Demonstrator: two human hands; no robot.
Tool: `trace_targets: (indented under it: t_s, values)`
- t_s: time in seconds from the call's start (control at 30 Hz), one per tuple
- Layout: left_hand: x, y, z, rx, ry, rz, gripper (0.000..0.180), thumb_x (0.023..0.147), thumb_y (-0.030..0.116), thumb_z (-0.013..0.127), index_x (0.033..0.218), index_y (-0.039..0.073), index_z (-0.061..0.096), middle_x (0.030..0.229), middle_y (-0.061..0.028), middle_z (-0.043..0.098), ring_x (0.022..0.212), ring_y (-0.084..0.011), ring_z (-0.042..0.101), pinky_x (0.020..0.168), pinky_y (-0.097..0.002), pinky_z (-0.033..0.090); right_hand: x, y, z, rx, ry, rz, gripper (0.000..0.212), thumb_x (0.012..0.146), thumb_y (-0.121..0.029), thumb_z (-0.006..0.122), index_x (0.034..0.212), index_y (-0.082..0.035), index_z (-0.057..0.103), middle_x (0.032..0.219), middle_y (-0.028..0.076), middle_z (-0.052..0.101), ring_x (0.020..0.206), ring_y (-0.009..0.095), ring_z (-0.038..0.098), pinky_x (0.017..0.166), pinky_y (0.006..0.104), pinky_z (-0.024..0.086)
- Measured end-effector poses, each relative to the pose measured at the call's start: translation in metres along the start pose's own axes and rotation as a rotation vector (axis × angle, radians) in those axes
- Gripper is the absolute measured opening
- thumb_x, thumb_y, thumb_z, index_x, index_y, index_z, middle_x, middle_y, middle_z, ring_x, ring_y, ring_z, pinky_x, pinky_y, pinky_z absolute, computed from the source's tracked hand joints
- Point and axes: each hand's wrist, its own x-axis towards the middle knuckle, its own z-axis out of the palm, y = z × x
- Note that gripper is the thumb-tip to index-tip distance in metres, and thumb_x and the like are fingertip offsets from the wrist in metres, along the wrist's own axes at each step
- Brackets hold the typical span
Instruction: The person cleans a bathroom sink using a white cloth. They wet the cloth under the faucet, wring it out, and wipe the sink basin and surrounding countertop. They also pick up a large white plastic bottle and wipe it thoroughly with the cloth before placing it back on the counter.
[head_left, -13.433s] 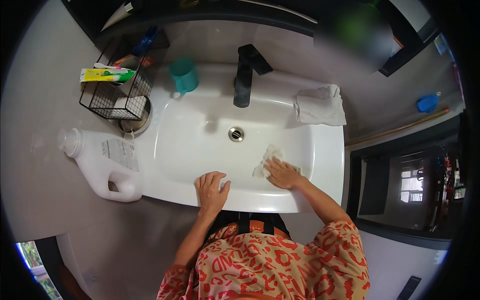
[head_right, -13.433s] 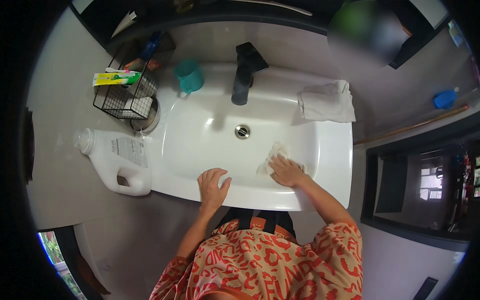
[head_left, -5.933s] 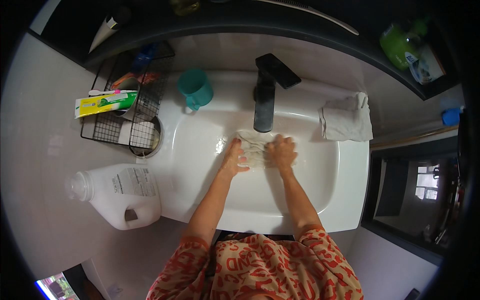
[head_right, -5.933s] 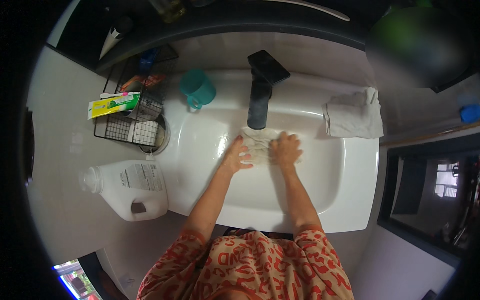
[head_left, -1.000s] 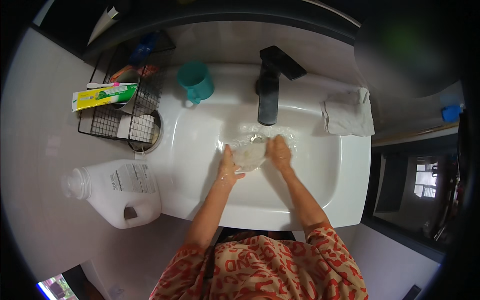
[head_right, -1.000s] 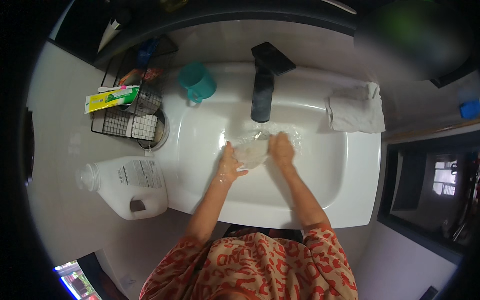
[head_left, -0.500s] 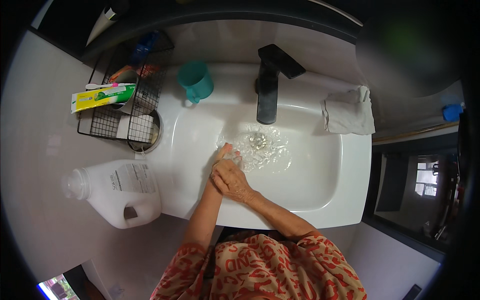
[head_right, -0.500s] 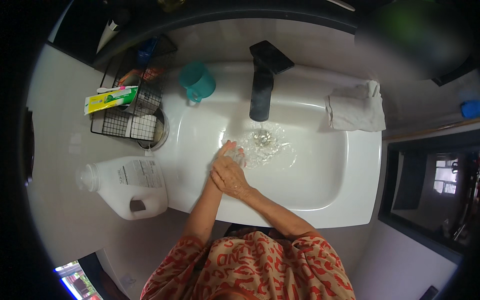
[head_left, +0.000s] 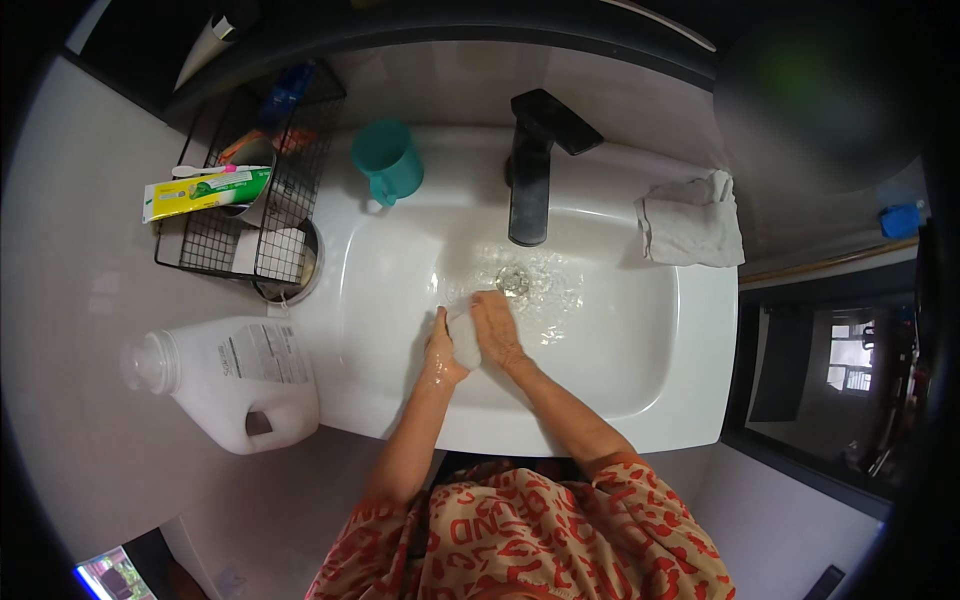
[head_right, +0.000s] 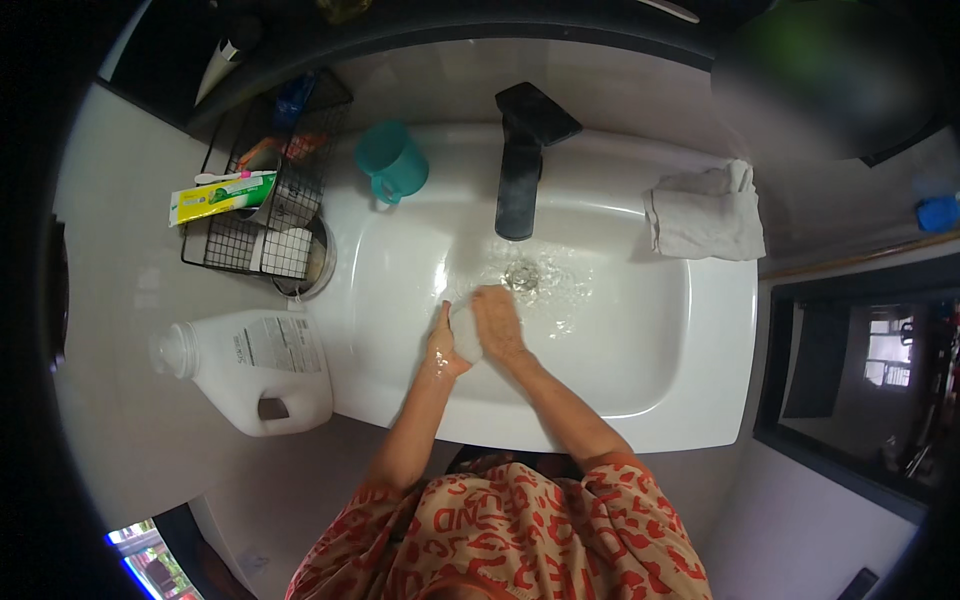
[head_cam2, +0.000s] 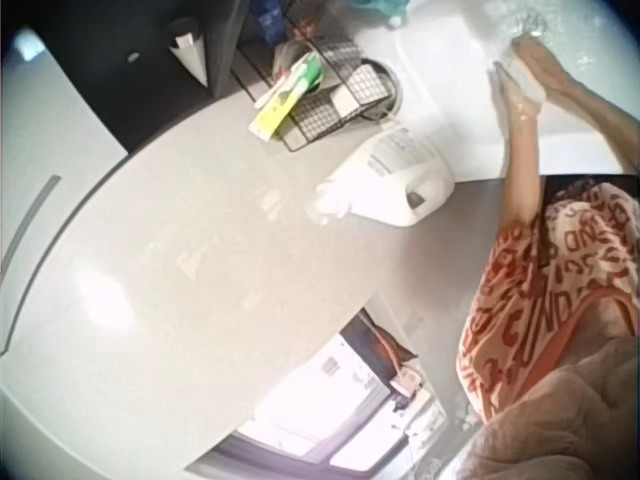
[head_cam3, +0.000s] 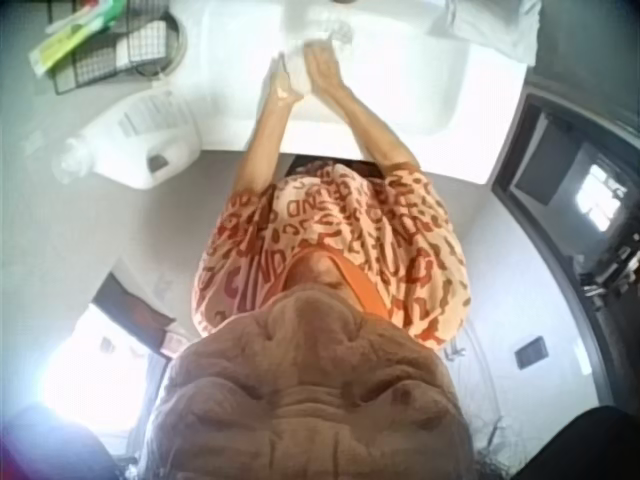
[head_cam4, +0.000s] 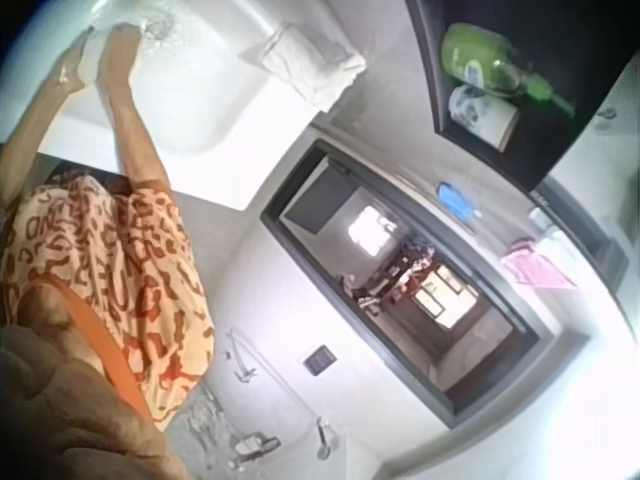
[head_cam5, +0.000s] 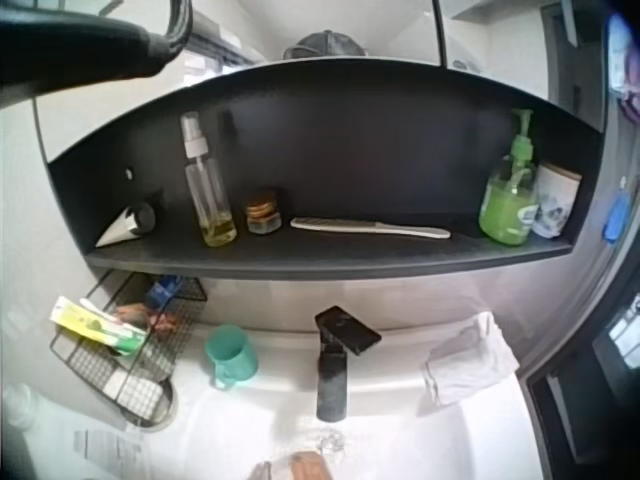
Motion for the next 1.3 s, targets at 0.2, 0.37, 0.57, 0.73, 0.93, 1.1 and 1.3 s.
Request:
trace_targets:
  t_s: [0.2, 0.37, 0.57, 0.73, 0.93, 1.1, 1.3]
  values:
    - [-0.001, 0.006, -0.016, -0.036, 0.08, -0.024, 0.043, 0.092, 0.046, 0.045, 0.11, 0.007, 0.054, 0.1, -0.0067, 0.062, 0.087, -0.0209, 0.062, 0.07, -0.032, 0.053, -0.025, 0.035, -0.007, -0.502, -0.305, 0.158, 0.044, 0.082, -0.003, 0.044, 0.124, 0.011, 0.04, 0.132, 0.026, 0.038, 0.118, 0.038, 0.041, 0.094, 0.0424, 0.039]
    - [-0.007, 0.01, -0.004, -0.009, 0.148, -0.027, 0.039, 0.093, 0.043, 0.044, 0.108, 0.008, 0.055, 0.097, -0.0066, 0.063, 0.084, -0.0211, 0.062, 0.068, -0.0324, 0.053, -0.026, 0.043, -0.006, -0.615, -0.409, 0.102, 0.049, 0.081, -0.005, 0.046, 0.127, 0.012, 0.038, 0.137, 0.026, 0.034, 0.124, 0.036, 0.039, 0.094, 0.0398, 0.041]
    - [0.004, 0.007, -0.018, -0.056, 0.04, -0.058, 0.04, 0.093, 0.043, 0.044, 0.107, 0.008, 0.056, 0.097, -0.0066, 0.063, 0.083, -0.0211, 0.062, 0.068, -0.0315, 0.053, -0.025, 0.039, -0.004, -0.756, -0.485, 0.064, 0.049, 0.083, -0.009, 0.045, 0.126, 0.013, 0.04, 0.137, 0.028, 0.033, 0.123, 0.035, 0.039, 0.091, 0.0361, 0.043]
    - [-0.001, 0.007, -0.01, -0.056, 0.064, -0.02, 0.039, 0.09, 0.042, 0.05, 0.106, 0.007, 0.056, 0.097, -0.0066, 0.062, 0.083, -0.0192, 0.061, 0.067, -0.0296, 0.052, -0.028, 0.037, -0.005, -0.788, -0.476, 0.052, 0.049, 0.083, -0.01, 0.045, 0.127, 0.013, 0.04, 0.138, 0.028, 0.032, 0.124, 0.035, 0.038, 0.091, 0.0351, 0.043]
    - [-0.002, 0.007, -0.008, 0.026, 0.089, -0.042, 0.034, 0.088, 0.037, 0.055, 0.102, 0.006, 0.057, 0.095, -0.0055, 0.06, 0.082, -0.0161, 0.06, 0.064, -0.0258, 0.05, -0.031, 0.046, -0.007, -0.749, -0.371, -0.039, 0.045, 0.083, -0.007, 0.046, 0.124, 0.011, 0.042, 0.13, 0.025, 0.04, 0.117, 0.034, 0.044, 0.082, 0.0371, 0.048]
    - [0.0, 0.009, -0.022, 0.011, 0.059, -0.015, 0.029, 0.088, 0.035, 0.055, 0.097, 0.007, 0.058, 0.089, -0.0035, 0.059, 0.075, -0.0138, 0.058, 0.058, -0.0249, 0.047, -0.004, 0.056, -0.024, -0.364, -0.213, 0.24, 0.028, 0.081, -0.003, 0.051, 0.109, -0.004, 0.052, 0.106, 0.016, 0.051, 0.098, 0.034, 0.054, 0.074, 0.0394, 0.051]
    - [-0.007, 0.012, -0.014, 0.008, 0.116, 0.039, 0.028, 0.087, 0.034, 0.057, 0.096, 0.008, 0.058, 0.088, -0.0044, 0.06, 0.075, -0.0155, 0.059, 0.058, -0.0268, 0.048, 0.014, 0.075, -0.027, -0.386, -0.153, 0.15, 0.022, 0.074, -0.011, 0.065, 0.095, -0.014, 0.06, 0.096, 0.005, 0.054, 0.09, 0.026, 0.057, 0.072, 0.0373, 0.051]
